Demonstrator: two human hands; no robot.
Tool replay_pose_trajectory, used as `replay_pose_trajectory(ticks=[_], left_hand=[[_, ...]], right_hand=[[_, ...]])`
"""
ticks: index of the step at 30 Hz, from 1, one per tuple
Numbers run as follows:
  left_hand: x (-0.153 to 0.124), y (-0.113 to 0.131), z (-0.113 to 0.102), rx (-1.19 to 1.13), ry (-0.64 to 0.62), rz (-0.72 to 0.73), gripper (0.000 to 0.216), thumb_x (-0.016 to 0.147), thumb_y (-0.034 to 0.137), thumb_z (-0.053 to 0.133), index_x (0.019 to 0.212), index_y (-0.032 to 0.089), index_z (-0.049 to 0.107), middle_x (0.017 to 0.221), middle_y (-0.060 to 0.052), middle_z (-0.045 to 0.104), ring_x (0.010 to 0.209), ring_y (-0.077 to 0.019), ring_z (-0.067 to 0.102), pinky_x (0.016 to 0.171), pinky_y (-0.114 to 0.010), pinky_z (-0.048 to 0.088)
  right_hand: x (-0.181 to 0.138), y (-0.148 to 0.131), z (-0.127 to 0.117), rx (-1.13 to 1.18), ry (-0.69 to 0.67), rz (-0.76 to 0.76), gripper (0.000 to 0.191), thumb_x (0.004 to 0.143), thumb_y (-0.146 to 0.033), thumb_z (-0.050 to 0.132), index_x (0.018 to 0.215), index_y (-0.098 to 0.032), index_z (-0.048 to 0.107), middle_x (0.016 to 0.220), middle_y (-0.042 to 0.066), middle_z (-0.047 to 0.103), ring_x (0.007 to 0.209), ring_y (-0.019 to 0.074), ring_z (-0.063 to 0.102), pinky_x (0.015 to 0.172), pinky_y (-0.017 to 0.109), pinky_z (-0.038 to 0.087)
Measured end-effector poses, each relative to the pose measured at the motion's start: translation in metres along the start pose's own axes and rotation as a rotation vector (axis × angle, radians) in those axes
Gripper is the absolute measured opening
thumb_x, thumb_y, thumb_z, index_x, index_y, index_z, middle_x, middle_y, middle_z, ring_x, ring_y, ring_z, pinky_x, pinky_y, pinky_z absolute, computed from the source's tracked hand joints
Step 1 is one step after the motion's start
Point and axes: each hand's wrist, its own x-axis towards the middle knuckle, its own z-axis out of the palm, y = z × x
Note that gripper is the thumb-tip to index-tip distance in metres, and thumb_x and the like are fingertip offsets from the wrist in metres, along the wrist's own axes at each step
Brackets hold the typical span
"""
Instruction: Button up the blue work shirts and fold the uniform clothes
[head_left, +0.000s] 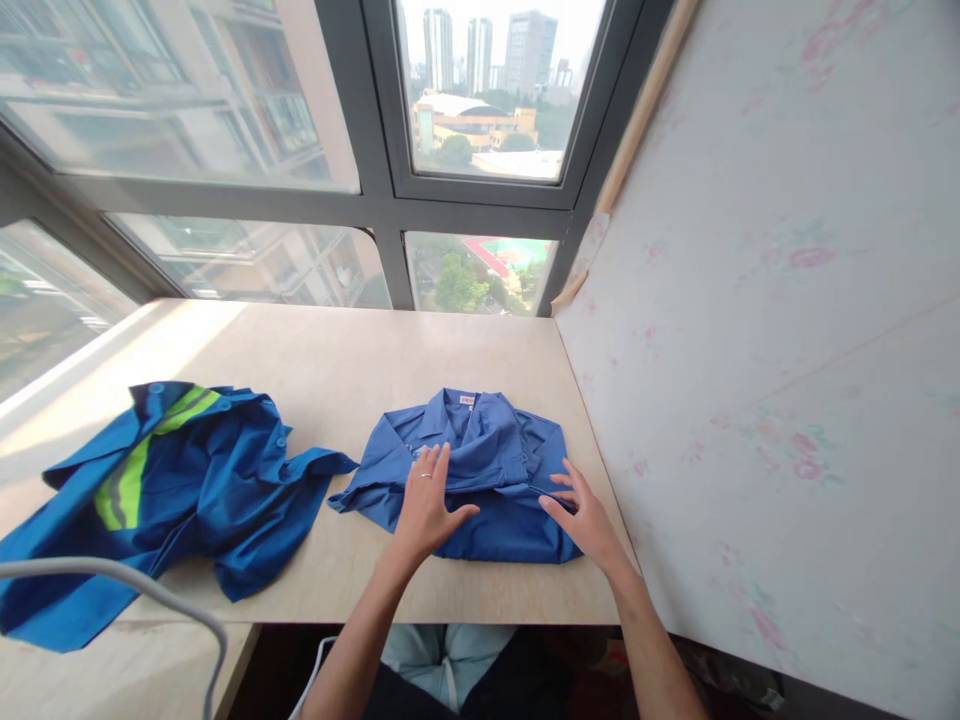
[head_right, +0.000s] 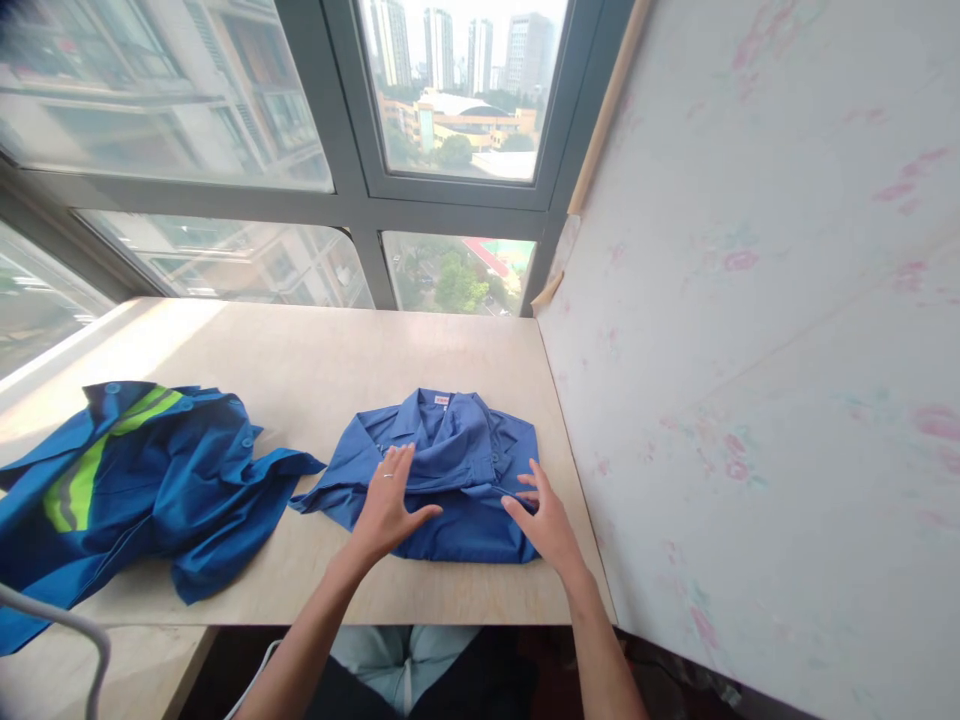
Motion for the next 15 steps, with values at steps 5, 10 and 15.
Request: replay_pose_trajectory(ticks=[5, 10, 15], left_hand=[[0.026, 0.004, 0.008, 0.063, -0.269, -0.029, 0.066, 0.073, 0.014, 0.064, 0.138, 0.021, 0.055, 0.133, -0.016, 0.062, 0.122, -0.0323, 0.058, 0.103, -0.045, 0.042], [0.046, -0.011, -0.025, -0.173, -0.109, -0.118, 0.029, 0.089, 0.031, 0.052, 0.100, 0.023, 0.077, 0.105, -0.011, 0.075, 0.101, -0.0298, 0.068, 0.094, -0.042, 0.048], [0.102, -0.034, -0.095, -0.170, 0.313, -0.260, 0.022, 0.082, 0.031, 0.059, 0.088, 0.019, 0.077, 0.091, -0.007, 0.077, 0.098, -0.0299, 0.067, 0.088, -0.038, 0.049]], right_hand=[[0.019, -0.026, 0.009, -0.105, -0.185, 0.003, 0.083, 0.071, -0.046, 0.075, 0.144, -0.021, 0.045, 0.134, 0.015, 0.060, 0.087, 0.0214, 0.069, 0.078, 0.038, 0.056], [0.040, -0.042, -0.001, -0.328, -0.481, -0.091, 0.022, 0.072, -0.025, 0.063, 0.091, -0.021, 0.076, 0.078, 0.002, 0.072, 0.074, 0.0206, 0.064, 0.075, 0.033, 0.049], [0.098, -0.072, -0.041, -0.155, -0.152, -0.136, 0.023, 0.078, -0.034, 0.054, 0.076, -0.018, 0.071, 0.075, 0.002, 0.070, 0.074, 0.0197, 0.062, 0.072, 0.030, 0.048]])
